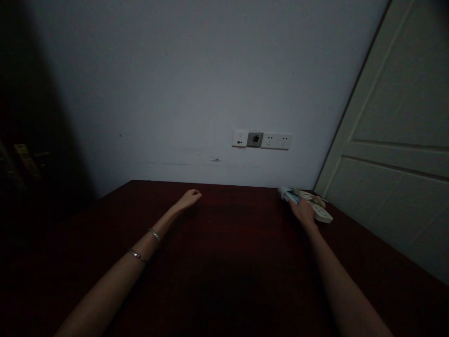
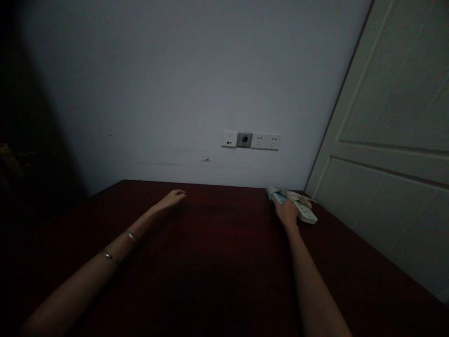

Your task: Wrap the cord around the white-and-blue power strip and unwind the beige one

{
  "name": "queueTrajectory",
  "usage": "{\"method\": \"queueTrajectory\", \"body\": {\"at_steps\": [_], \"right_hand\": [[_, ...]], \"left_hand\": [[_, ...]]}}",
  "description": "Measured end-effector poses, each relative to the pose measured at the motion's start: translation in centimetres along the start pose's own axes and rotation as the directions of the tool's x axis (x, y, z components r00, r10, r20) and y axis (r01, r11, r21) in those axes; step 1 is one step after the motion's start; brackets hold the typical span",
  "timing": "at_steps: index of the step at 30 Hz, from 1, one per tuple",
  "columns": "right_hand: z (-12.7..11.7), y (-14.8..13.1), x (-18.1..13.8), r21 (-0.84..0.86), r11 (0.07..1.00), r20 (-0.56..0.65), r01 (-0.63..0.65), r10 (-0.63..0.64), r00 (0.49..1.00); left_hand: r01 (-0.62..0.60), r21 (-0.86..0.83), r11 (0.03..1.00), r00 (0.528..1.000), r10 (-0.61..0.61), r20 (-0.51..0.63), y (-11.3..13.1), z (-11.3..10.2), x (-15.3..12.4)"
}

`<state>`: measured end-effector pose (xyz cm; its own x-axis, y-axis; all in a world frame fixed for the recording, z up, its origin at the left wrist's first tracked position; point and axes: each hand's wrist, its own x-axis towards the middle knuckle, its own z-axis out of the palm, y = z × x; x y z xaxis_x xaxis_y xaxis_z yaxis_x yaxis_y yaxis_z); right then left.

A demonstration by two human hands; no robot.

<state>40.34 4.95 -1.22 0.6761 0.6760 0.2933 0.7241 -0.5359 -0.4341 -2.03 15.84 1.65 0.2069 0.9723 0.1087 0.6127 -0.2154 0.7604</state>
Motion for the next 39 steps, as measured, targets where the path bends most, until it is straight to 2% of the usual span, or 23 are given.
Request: {"method": "queueTrajectory", "body": {"at_steps": [5, 6, 8, 10, 14, 18, 21, 25, 29, 33, 35, 39], "right_hand": [[-1.9, -4.3, -0.4, 0.046, 0.988, -0.090, 0.150, -0.146, 0.985], [-2.4, -5.5, -1.0, 0.071, 0.975, -0.130, 0.208, -0.198, 0.971], [-3.2, -8.3, -2.7, 0.127, 0.937, -0.197, 0.325, -0.297, 0.934], [-3.8, -11.1, -5.1, 0.163, 0.874, -0.228, 0.458, -0.418, 0.879], [-4.3, -15.7, -10.9, 0.166, 0.692, -0.243, 0.703, -0.662, 0.709], [-3.8, -18.0, -15.6, 0.146, 0.541, -0.261, 0.828, -0.787, 0.560], [-3.0, -18.6, -17.8, 0.101, 0.492, -0.259, 0.865, -0.826, 0.500], [-1.6, -18.6, -19.2, 0.157, 0.445, -0.255, 0.882, -0.844, 0.471], [-0.8, -18.4, -19.9, 0.282, 0.317, -0.178, 0.905, -0.910, 0.375], [-0.9, -18.3, -20.0, 0.326, 0.241, -0.131, 0.914, -0.946, 0.296], [-1.0, -18.2, -19.8, 0.309, 0.240, -0.123, 0.920, -0.949, 0.289], [-0.7, -17.8, -18.8, 0.302, 0.279, -0.120, 0.912, -0.938, 0.326]], "left_hand": [[0.041, -0.304, 0.952, 0.998, -0.026, 0.053, 3.4, 0.9, -1.4], [0.053, -0.385, 0.921, 0.997, -0.025, 0.076, 3.9, 1.2, -1.8], [0.100, -0.618, 0.780, 0.993, -0.042, 0.107, 4.8, 1.7, -2.7], [0.114, -0.749, 0.653, 0.993, -0.061, 0.098, 5.6, 1.9, -3.3], [0.102, -0.868, 0.486, 0.993, -0.104, 0.059, 6.6, 1.8, -4.1], [0.045, -0.945, 0.325, 0.999, 0.008, 0.050, 7.3, 1.4, -4.8], [0.007, -0.966, 0.257, 1.000, -0.010, 0.004, 7.3, 1.5, -5.2], [0.032, -0.946, 0.324, 0.990, -0.142, -0.015, 6.4, 1.8, -4.8], [0.051, -0.901, 0.431, 0.984, -0.175, -0.027, 4.9, 1.6, -3.6], [0.116, -0.850, 0.513, 0.986, -0.162, 0.037, 3.2, 0.7, -2.5], [0.146, -0.826, 0.545, 0.985, -0.154, 0.073, 2.2, 0.0, -2.1], [0.189, -0.744, 0.640, 0.981, -0.160, 0.112, -0.6, -1.4, -1.2]]}}
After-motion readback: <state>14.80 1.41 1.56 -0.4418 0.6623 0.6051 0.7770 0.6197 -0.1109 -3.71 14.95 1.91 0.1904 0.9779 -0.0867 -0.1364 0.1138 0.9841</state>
